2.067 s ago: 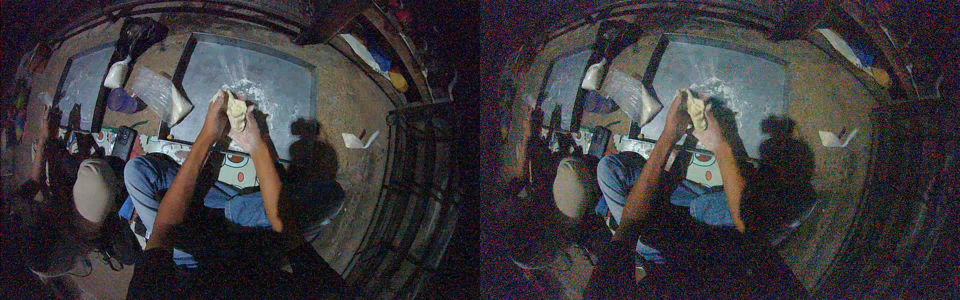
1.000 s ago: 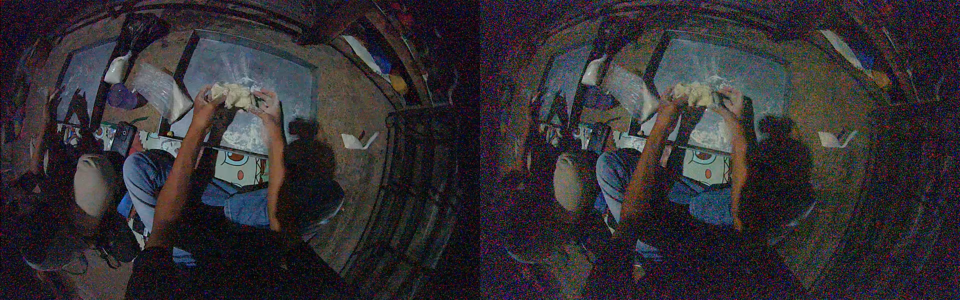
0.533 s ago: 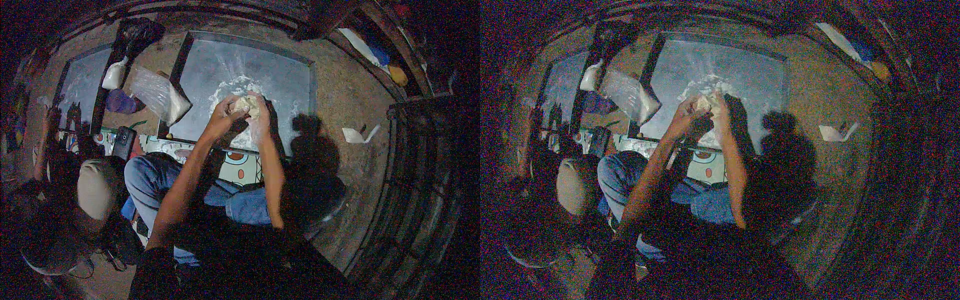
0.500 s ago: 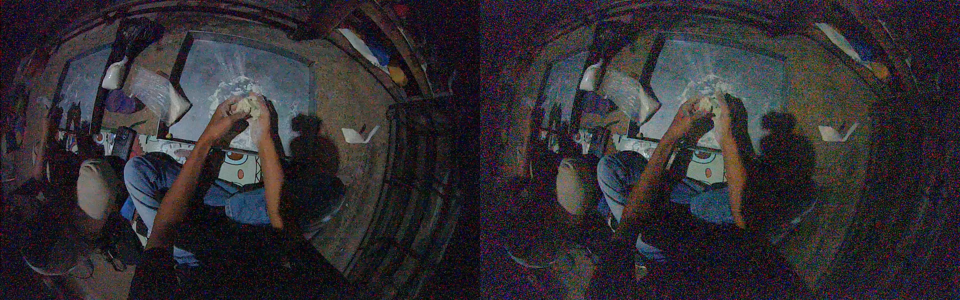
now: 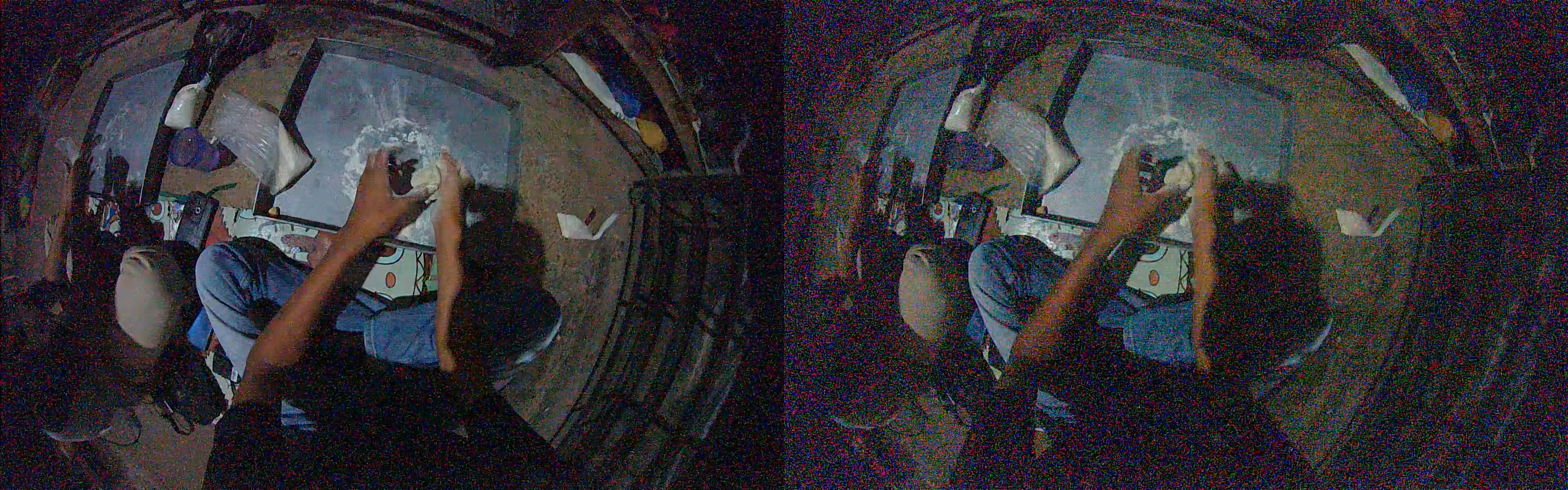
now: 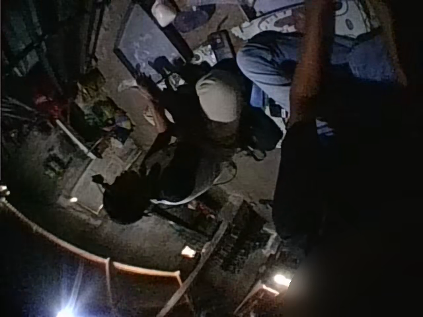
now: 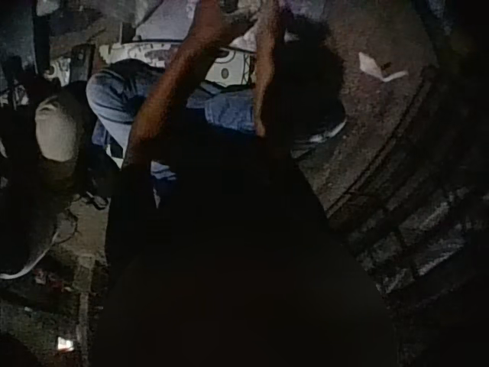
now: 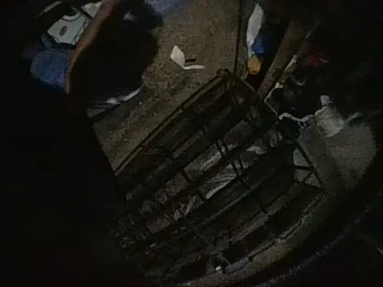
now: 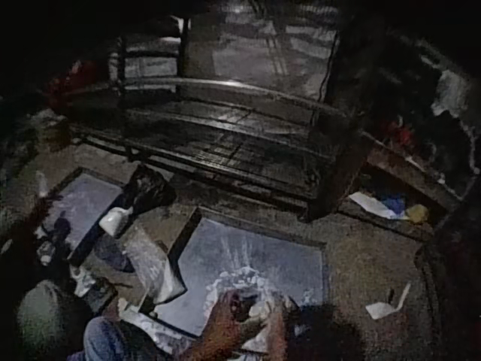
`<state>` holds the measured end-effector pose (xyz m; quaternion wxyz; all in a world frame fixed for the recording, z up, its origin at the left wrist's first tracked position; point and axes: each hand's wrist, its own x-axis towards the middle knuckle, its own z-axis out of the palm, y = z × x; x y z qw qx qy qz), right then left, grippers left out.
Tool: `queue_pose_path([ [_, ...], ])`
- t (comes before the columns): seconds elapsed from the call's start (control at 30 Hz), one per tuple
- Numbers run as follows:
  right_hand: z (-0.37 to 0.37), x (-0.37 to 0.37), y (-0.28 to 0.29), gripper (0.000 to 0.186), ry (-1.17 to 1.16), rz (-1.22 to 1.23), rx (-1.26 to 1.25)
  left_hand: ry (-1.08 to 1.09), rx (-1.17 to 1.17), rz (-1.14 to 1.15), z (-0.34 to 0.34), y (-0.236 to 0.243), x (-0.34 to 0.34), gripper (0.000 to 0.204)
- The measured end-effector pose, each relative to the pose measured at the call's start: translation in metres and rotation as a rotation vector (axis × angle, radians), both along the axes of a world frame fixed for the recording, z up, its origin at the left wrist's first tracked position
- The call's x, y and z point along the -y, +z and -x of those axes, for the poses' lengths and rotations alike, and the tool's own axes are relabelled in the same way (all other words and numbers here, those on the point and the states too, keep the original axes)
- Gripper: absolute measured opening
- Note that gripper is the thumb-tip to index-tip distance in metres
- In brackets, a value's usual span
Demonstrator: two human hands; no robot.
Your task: The person kneads a piece of dough by hand on a metal tray, turning and pressing it repeatedly, and occasionally sprinkling flour from a cup.
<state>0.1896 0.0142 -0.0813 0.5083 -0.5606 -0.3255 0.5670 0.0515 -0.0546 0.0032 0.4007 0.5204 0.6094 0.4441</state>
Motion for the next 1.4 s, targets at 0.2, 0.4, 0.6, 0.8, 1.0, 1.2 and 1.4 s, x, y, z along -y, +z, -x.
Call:
queue_pose_path([
  [0.2, 0.024, 0.013, 0.056, 0.029, -0.159, 0.082, 0.151, -0.186, 0.206, 0.036, 0.002, -0.029, -0.001, 0.043],
  [0.4, 0.005, 0.017, 0.026, 0.043, 0.03, -0.158, 0.55, -0.31, -0.136, -0.115, -0.008, -0.041, -0.005, 0.041],
  [0.6, 0.026, 0.026, 0.017, 0.047, 0.21, -0.273, 0.963, -0.057, 0.001, 0.147, 0.005, -0.063, -0.005, 0.066],
  [0.8, 0.033, 0.026, 0.047, 0.044, 0.24, -0.404, 0.562, 0.182, 0.16, 0.005, 0.013, -0.076, -0.016, 0.037],
  [1.0, 0.02, 0.022, 0.053, 0.046, 0.458, -0.229, -0.155, 0.383, 0.554, -0.022, 0.016, -0.053, -0.024, 0.036],
  [1.2, 0.01, 0.012, 0.049, 0.055, 0.43, -0.057, -0.132, 0.357, 0.424, -0.137, 0.036, -0.057, -0.028, 0.039],
  [1.4, 0.03, 0.02, 0.044, 0.047, 0.473, -0.256, 0.8, 0.369, 0.463, 0.039, 0.036, -0.04, -0.024, 0.037],
])
